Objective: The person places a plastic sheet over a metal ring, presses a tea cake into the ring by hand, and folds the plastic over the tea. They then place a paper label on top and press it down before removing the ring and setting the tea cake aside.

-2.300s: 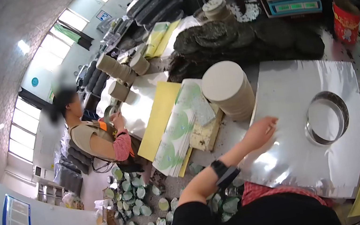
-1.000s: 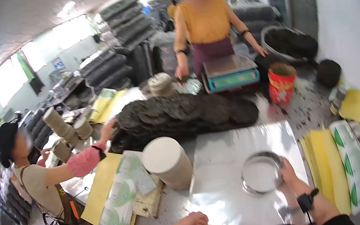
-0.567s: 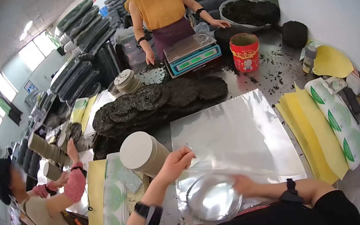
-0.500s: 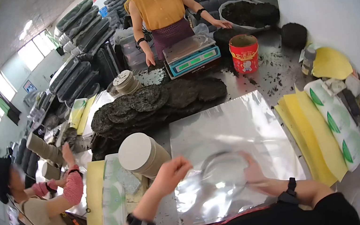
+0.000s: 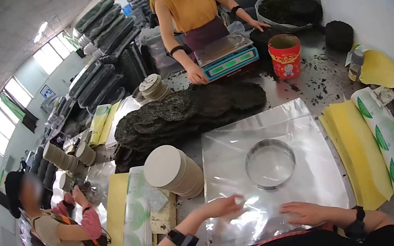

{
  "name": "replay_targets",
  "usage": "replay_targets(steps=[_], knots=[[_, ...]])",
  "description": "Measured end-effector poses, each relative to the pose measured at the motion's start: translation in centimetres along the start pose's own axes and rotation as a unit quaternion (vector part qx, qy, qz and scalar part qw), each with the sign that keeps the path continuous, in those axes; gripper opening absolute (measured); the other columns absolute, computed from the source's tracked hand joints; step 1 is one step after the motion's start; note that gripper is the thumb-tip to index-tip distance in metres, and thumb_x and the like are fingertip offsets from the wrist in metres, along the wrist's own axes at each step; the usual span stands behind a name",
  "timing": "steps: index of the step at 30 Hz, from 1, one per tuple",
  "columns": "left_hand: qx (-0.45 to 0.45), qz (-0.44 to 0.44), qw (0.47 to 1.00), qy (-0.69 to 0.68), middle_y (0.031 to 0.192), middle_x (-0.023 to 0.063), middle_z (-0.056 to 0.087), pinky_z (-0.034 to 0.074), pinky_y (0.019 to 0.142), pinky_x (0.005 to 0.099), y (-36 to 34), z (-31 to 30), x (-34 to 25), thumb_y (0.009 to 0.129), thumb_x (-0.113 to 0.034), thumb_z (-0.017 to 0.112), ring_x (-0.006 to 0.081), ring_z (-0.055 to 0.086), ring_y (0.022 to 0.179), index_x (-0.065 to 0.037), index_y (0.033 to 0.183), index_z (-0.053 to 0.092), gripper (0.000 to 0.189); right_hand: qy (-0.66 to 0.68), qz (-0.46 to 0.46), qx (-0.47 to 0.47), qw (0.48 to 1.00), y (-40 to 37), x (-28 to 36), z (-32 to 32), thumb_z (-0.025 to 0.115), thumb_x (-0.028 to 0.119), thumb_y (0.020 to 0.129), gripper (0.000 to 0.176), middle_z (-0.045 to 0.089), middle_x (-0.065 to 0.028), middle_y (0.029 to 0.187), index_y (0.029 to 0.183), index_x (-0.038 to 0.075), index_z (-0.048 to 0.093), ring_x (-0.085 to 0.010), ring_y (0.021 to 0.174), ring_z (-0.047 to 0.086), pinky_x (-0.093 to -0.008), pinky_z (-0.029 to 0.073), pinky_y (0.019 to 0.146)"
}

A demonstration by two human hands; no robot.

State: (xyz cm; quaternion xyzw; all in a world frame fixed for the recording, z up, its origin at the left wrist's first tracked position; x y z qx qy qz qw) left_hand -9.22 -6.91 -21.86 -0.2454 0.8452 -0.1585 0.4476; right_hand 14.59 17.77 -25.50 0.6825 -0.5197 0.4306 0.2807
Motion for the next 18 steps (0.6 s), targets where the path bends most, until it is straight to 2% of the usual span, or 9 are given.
replay_targets(steps=[1, 4, 5, 8, 12, 14, 15, 16, 18], knots=[[-0.044, 0.0, 0.999, 0.002, 0.103, 0.012, 0.067, 0.048, 0.083, 0.0361, 0.1, -2.2, -0.8, 0.096, -0.034, 0.053, 0.0261, 0.063, 0.093, -0.01, 0.128, 0.052, 0.039, -0.097, 0.022, -0.028, 0.995, -0.4, -2.9, 1.4, 0.056, 0.03, 0.092, 0.045, 0.057, -0.0162, 0.125, 0.129, 0.005, 0.053, -0.0297, 0.122, 0.051, -0.0376, 0.04, 0.102], [-0.215, 0.057, 0.968, -0.112, 0.11, 0.0065, 0.065, 0.048, 0.085, 0.0322, 3.6, -6.9, -0.5, 0.098, -0.026, 0.053, 0.0172, 0.062, 0.096, -0.007, 0.133, 0.047, 0.041, 0.119, 0.052, -0.051, 0.99, 0.1, 1.8, -1.3, 0.059, 0.021, 0.088, 0.037, 0.06, -0.0139, 0.12, 0.123, 0.007, 0.059, -0.0309, 0.111, 0.058, -0.0365, 0.047, 0.093], [-0.258, 0.061, 0.941, -0.209, 0.111, 0.0053, 0.062, 0.048, 0.085, 0.0313, 5.2, -8.0, -0.2, 0.097, -0.024, 0.054, 0.0156, 0.061, 0.098, -0.006, 0.132, 0.047, 0.04, 0.059, -0.03, -0.14, 0.988, 0.9, 2.6, -2.0, 0.061, 0.014, 0.084, 0.029, 0.064, -0.0133, 0.109, 0.112, 0.008, 0.065, -0.0305, 0.097, 0.063, -0.0364, 0.051, 0.083], [-0.362, 0.04, 0.848, -0.384, 0.113, 0.0033, 0.056, 0.047, 0.084, 0.0317, 11.2, -9.7, 0.1, 0.095, -0.019, 0.056, 0.0156, 0.059, 0.103, -0.009, 0.131, 0.047, 0.038, -0.02, -0.034, -0.185, 0.982, 2.3, 0.0, -2.4, 0.061, 0.014, 0.082, 0.022, 0.066, -0.0111, 0.095, 0.103, 0.009, 0.067, -0.0307, 0.087, 0.063, -0.0369, 0.052, 0.075], [-0.517, 0.033, 0.731, -0.445, 0.118, 0.004, 0.051, 0.046, 0.084, 0.0348, 17.0, -15.0, 2.3, 0.092, -0.015, 0.058, 0.0157, 0.054, 0.103, -0.015, 0.132, 0.044, 0.042, -0.298, 0.001, 0.078, 0.951, 1.9, -3.4, -1.4, 0.061, 0.025, 0.082, 0.016, 0.064, -0.0071, 0.074, 0.093, 0.017, 0.069, -0.03, 0.073, 0.063, -0.0406, 0.05, 0.063], [-0.609, 0.019, 0.678, -0.411, 0.12, 0.0038, 0.048, 0.046, 0.084, 0.0363, 17.8, -17.9, 3.5, 0.091, -0.013, 0.057, 0.0157, 0.052, 0.101, -0.019, 0.132, 0.043, 0.044, -0.235, -0.068, 0.061, 0.968, 1.3, -8.3, 1.1, 0.059, 0.03, 0.084, 0.017, 0.063, -0.0058, 0.073, 0.094, 0.02, 0.069, -0.028, 0.071, 0.063, -0.039, 0.049, 0.061], [-0.634, 0.006, 0.637, -0.438, 0.109, 0.0043, 0.051, 0.046, 0.075, 0.0322, 17.5, -18.9, 3.4, 0.089, -0.009, 0.059, 0.013, 0.05, 0.087, -0.014, 0.13, 0.046, 0.043, -0.201, -0.101, 0.054, 0.973, 1.6, -8.6, 0.8, 0.058, 0.033, 0.085, 0.019, 0.063, -0.0052, 0.072, 0.094, 0.021, 0.069, -0.027, 0.071, 0.063, -0.0383, 0.048, 0.06], [-0.657, -0.006, 0.596, -0.463, 0.098, 0.0047, 0.054, 0.046, 0.066, 0.028, 17.2, -19.6, 3.4, 0.086, -0.006, 0.06, 0.0102, 0.049, 0.073, -0.009, 0.127, 0.049, 0.043, -0.193, -0.024, 0.093, 0.976, 1.7, -9.3, 0.5, 0.056, 0.034, 0.087, 0.021, 0.063, -0.0042, 0.072, 0.096, 0.021, 0.069, -0.0251, 0.071, 0.063, -0.0364, 0.048, 0.061], [-0.674, -0.024, 0.556, -0.485, 0.093, 0.0048, 0.053, 0.045, 0.06, 0.0273, 18.1, -21.0, 5.7, 0.088, -0.005, 0.058, 0.0103, 0.048, 0.067, -0.012, 0.129, 0.049, 0.043, -0.168, 0.132, 0.163, 0.963, 1.7, -9.0, 0.8, 0.054, 0.037, 0.089, 0.025, 0.063, -0.0022, 0.072, 0.099, 0.02, 0.069, -0.0215, 0.073, 0.063, -0.0326, 0.048, 0.062]])
Point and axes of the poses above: each hand's wrist, its own y-axis towards the middle knuckle, its own z-axis out of the palm, x = y × z, the point moved 1 cm from there along y, towards the middle knuckle
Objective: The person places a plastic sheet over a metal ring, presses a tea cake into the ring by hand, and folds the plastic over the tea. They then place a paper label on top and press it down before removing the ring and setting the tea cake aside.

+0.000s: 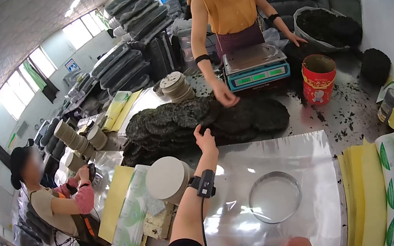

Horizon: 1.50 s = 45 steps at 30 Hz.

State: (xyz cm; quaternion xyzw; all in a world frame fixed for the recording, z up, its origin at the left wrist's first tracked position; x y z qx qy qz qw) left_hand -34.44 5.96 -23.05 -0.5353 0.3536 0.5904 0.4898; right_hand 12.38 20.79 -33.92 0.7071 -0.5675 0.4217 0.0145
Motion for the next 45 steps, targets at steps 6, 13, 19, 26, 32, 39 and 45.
replay_targets(steps=[6, 13, 19, 26, 32, 39, 45], knots=[[-0.04, 0.084, 0.995, 0.023, 0.105, 0.0063, 0.057, 0.046, 0.082, 0.027, 5.3, 1.1, 3.1, 0.09, -0.007, 0.056, 0.0129, 0.054, 0.081, -0.008, 0.125, 0.055, 0.035, 0.216, 0.072, 0.051, 0.972, 1.5, -2.4, 2.4, 0.049, 0.039, 0.094, 0.034, 0.063, 0.001, 0.072, 0.106, 0.014, 0.069, -0.0121, 0.073, 0.061, -0.0246, 0.046, 0.066], [-0.021, 0.133, 0.984, -0.114, 0.112, 0.0049, 0.057, 0.05, 0.084, 0.0266, 1.8, 0.3, 1.1, 0.093, -0.007, 0.057, 0.012, 0.057, 0.094, -0.006, 0.116, 0.06, 0.024, 0.182, -0.164, -0.278, 0.929, -2.8, 0.7, -0.4, 0.067, 0.02, 0.084, 0.023, 0.066, -0.0126, 0.089, 0.105, 0.011, 0.067, -0.0205, 0.081, 0.064, -0.0344, 0.051, 0.069], [0.201, 0.041, 0.964, -0.17, 0.108, 0.0022, 0.056, 0.051, 0.085, 0.0274, -8.9, -2.1, -0.7, 0.093, -0.005, 0.056, 0.0103, 0.055, 0.094, -0.005, 0.111, 0.058, 0.018, 0.257, -0.068, -0.506, 0.82, -0.4, 1.3, -12.8, 0.064, 0.012, 0.084, 0.022, 0.062, -0.0035, 0.084, 0.105, 0.005, 0.062, -0.0115, 0.068, 0.055, -0.0268, 0.046, 0.062], [0.368, 0.005, 0.93, -0.001, 0.105, 0.0005, 0.057, 0.05, 0.08, 0.0239, -21.4, -8.5, -0.8, 0.094, -0.002, 0.054, 0.0082, 0.058, 0.084, -0.004, 0.112, 0.057, 0.019, 0.612, -0.016, -0.448, 0.652, 4.6, 6.0, -22.6, 0.074, 0.035, 0.08, 0.095, 0.038, -0.0205, 0.14, 0.147, -0.001, 0.017, -0.0255, 0.121, 0.047, -0.0377, 0.042, 0.096], [0.461, 0.071, 0.884, 0.042, 0.125, 0.0055, 0.051, 0.048, 0.081, 0.0255, -22.4, -11.6, -0.8, 0.093, -0.001, 0.055, 0.0128, 0.058, 0.101, -0.004, 0.131, 0.048, 0.039, 0.673, -0.021, -0.457, 0.581, 8.5, 2.8, -18.1, 0.069, 0.002, 0.071, 0.077, 0.051, -0.0161, 0.125, 0.139, -0.001, 0.032, -0.0271, 0.115, 0.052, -0.0393, 0.044, 0.097], [0.124, 0.502, 0.614, 0.596, 0.144, 0.0216, 0.038, 0.021, 0.112, 0.0516, -16.8, -21.1, -13.1, 0.089, -0.03, 0.059, 0.0381, 0.029, 0.138, -0.002, 0.14, 0.04, 0.061, 0.69, -0.088, -0.451, 0.559, 4.7, -1.2, -16.7, 0.06, -0.002, 0.071, 0.067, 0.053, -0.0143, 0.12, 0.134, -0.002, 0.037, -0.0274, 0.11, 0.055, -0.0405, 0.046, 0.098], [0.226, 0.444, 0.642, 0.582, 0.138, 0.0225, 0.046, 0.038, 0.104, 0.0456, -13.1, -24.0, -11.4, 0.089, -0.017, 0.058, 0.0379, 0.042, 0.13, 0.0, 0.134, 0.045, 0.05, 0.695, -0.103, -0.452, 0.55, 4.3, -1.6, -15.0, 0.052, -0.006, 0.071, 0.069, 0.051, -0.0142, 0.124, 0.137, -0.001, 0.034, -0.0288, 0.114, 0.053, -0.0406, 0.045, 0.1]])
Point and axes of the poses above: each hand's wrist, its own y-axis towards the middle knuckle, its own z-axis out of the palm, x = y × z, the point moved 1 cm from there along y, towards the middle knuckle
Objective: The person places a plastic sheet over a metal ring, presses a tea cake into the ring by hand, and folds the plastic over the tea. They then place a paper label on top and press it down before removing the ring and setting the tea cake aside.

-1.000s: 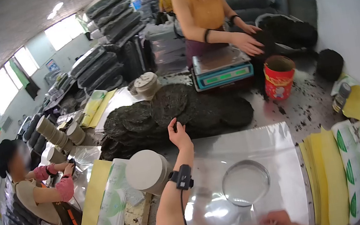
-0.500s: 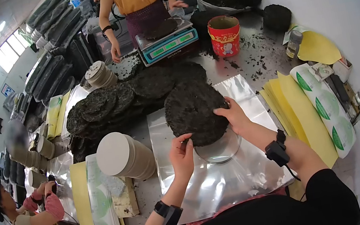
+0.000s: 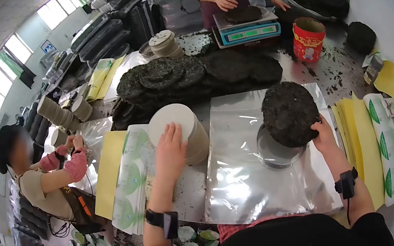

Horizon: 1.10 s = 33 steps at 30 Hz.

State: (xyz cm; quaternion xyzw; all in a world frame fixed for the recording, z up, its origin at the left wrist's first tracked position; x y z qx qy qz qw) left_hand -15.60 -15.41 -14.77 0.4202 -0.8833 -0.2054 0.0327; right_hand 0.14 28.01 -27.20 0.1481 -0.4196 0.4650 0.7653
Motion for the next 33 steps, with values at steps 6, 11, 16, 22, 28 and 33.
replay_targets(steps=[6, 11, 16, 22, 28, 33], knots=[[-0.148, -0.072, 0.985, -0.06, 0.112, 0.0191, 0.065, 0.051, 0.08, 0.0407, 3.4, -5.5, 2.2, 0.089, 0.001, 0.045, 0.0344, 0.063, 0.099, -0.006, 0.127, 0.056, 0.04, 0.022, -0.119, -0.071, 0.99, -1.6, 4.3, -2.6, 0.061, -0.002, 0.082, 0.049, 0.055, -0.0123, 0.123, 0.128, -0.001, 0.044, -0.0251, 0.114, 0.055, -0.0392, 0.045, 0.099], [0.075, 0.197, 0.964, -0.16, 0.145, 0.0133, 0.042, 0.032, 0.111, 0.038, 2.7, 3.8, -12.6, 0.09, -0.008, 0.046, 0.0288, 0.04, 0.134, -0.006, 0.138, 0.045, 0.049, 0.245, -0.074, -0.149, 0.955, -1.8, 6.2, -11.4, 0.051, 0.011, 0.092, 0.033, 0.057, -0.0148, 0.124, 0.123, 0.003, 0.051, -0.028, 0.117, 0.054, -0.0423, 0.043, 0.104], [0.222, 0.27, 0.919, -0.183, 0.145, 0.0192, 0.038, 0.025, 0.113, 0.0476, 2.4, 14.9, -22.0, 0.09, -0.031, 0.055, 0.0329, 0.033, 0.137, -0.006, 0.14, 0.04, 0.058, 0.253, -0.063, -0.198, 0.945, -4.2, 5.5, -10.4, 0.042, 0.013, 0.095, 0.033, 0.055, -0.0157, 0.128, 0.125, 0.0, 0.049, -0.0297, 0.121, 0.052, -0.045, 0.041, 0.106], [0.236, 0.349, 0.902, -0.098, 0.156, 0.0216, 0.01, 0.013, 0.106, 0.0703, 5.0, 18.6, -22.0, 0.084, -0.057, 0.055, 0.042, 0.008, 0.144, -0.023, 0.15, 0.024, 0.081, 0.28, -0.033, -0.173, 0.944, -3.7, 3.3, -10.8, 0.04, 0.013, 0.095, 0.038, 0.049, -0.0163, 0.135, 0.132, 0.001, 0.043, -0.0306, 0.125, 0.048, -0.0458, 0.039, 0.107], [0.333, 0.295, 0.894, -0.06, 0.156, 0.0218, 0.005, 0.011, 0.098, 0.0783, 4.4, 21.9, -22.9, 0.083, -0.062, 0.053, 0.0419, 0.001, 0.144, -0.022, 0.151, 0.021, 0.085, 0.15, -0.101, -0.112, 0.977, -3.8, 5.4, -8.4, 0.042, 0.015, 0.096, 0.04, 0.051, -0.0161, 0.133, 0.133, -0.001, 0.043, -0.0304, 0.123, 0.05, -0.0439, 0.038, 0.108], [0.296, 0.301, 0.901, -0.097, 0.141, 0.0183, 0.036, 0.027, 0.102, 0.0568, 5.2, 23.5, -21.0, 0.084, -0.039, 0.057, 0.0337, 0.029, 0.133, -0.016, 0.136, 0.043, 0.058, -0.007, -0.133, -0.04, 0.99, -2.2, 8.5, 0.5, 0.049, 0.007, 0.093, 0.044, 0.052, -0.0127, 0.13, 0.136, 0.002, 0.04, -0.0236, 0.118, 0.052, -0.0373, 0.043, 0.101]])
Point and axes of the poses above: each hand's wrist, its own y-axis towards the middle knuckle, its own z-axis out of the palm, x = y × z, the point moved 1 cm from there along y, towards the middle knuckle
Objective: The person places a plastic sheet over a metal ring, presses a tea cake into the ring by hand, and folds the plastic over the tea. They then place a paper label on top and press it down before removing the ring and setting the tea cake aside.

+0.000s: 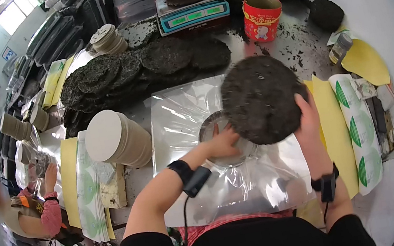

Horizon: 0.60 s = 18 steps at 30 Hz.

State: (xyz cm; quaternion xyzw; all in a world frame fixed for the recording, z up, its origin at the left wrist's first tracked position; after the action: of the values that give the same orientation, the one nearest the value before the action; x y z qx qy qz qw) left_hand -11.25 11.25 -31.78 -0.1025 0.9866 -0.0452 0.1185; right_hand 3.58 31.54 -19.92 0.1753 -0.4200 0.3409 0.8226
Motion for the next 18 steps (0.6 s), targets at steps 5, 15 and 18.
replay_targets(steps=[5, 15, 18], knots=[[-0.285, -0.16, 0.442, -0.835, 0.12, 0.0117, 0.053, 0.046, 0.092, 0.0339, -6.2, -8.0, 2.8, 0.084, -0.003, 0.061, 0.0226, 0.053, 0.112, -0.011, 0.14, 0.039, 0.061, -0.089, 0.095, 0.046, 0.991, -0.1, -3.0, 2.0, 0.054, 0.002, 0.085, 0.056, 0.047, -0.0119, 0.128, 0.138, 0.006, 0.037, -0.0193, 0.112, 0.049, -0.0316, 0.041, 0.097], [-0.367, -0.212, 0.796, -0.433, 0.124, 0.0124, 0.048, 0.038, 0.102, 0.0345, -7.5, -3.4, 0.5, 0.076, 0.002, 0.062, 0.0252, 0.05, 0.117, -0.006, 0.132, 0.05, 0.058, -0.692, -0.265, 0.308, 0.596, -2.8, -5.0, 5.6, 0.07, 0.027, 0.076, 0.061, 0.045, -0.0164, 0.134, 0.129, 0.006, 0.049, -0.0331, 0.129, 0.039, -0.0474, 0.027, 0.111], [-0.415, -0.21, 0.862, -0.203, 0.126, 0.018, 0.046, 0.037, 0.103, 0.0356, -7.8, -4.3, -0.5, 0.075, 0.003, 0.062, 0.0295, 0.049, 0.117, -0.005, 0.13, 0.052, 0.056, -0.673, -0.274, 0.415, 0.548, -1.7, -9.1, 3.9, 0.069, 0.022, 0.077, 0.057, 0.043, -0.0152, 0.14, 0.129, 0.006, 0.051, -0.0293, 0.135, 0.036, -0.0448, 0.028, 0.113]])
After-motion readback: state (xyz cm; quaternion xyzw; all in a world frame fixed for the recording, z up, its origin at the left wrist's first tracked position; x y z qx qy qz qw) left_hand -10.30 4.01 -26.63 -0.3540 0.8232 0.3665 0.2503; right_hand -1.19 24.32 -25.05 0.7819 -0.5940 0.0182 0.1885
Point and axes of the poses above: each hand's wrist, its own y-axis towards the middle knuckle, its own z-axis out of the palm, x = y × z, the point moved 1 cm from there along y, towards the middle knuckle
